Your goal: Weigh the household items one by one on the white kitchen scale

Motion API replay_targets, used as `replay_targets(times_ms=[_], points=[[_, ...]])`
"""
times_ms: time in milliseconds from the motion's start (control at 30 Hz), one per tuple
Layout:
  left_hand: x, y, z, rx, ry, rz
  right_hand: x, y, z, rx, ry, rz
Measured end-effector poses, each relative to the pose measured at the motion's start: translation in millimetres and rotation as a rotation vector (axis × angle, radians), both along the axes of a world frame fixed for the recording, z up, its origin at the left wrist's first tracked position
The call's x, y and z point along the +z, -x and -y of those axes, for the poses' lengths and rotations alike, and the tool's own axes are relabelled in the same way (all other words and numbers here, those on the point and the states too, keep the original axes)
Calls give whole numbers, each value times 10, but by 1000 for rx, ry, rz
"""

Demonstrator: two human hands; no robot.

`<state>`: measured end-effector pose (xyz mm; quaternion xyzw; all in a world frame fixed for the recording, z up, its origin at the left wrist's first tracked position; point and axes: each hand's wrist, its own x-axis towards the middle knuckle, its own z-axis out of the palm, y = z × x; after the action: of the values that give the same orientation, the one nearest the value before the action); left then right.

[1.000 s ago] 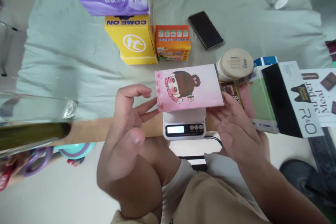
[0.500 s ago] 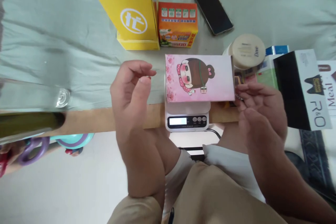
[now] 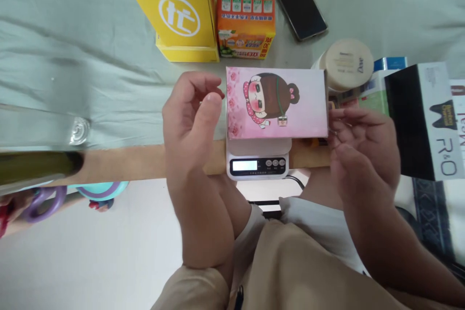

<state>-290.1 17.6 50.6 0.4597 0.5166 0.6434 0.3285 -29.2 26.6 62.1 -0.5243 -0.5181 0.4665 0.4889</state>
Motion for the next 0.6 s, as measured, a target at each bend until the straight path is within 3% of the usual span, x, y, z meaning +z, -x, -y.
replay_targets(times_ms=[100, 400, 600], points=[[-19, 12, -10, -21, 45, 6, -22, -15, -27, 47, -37, 1], [-3, 65, 3, -50, 122, -122, -21, 83, -165, 390, -213, 54], [41, 60, 17, -66, 125, -120, -109, 135, -330, 408, -256, 120]])
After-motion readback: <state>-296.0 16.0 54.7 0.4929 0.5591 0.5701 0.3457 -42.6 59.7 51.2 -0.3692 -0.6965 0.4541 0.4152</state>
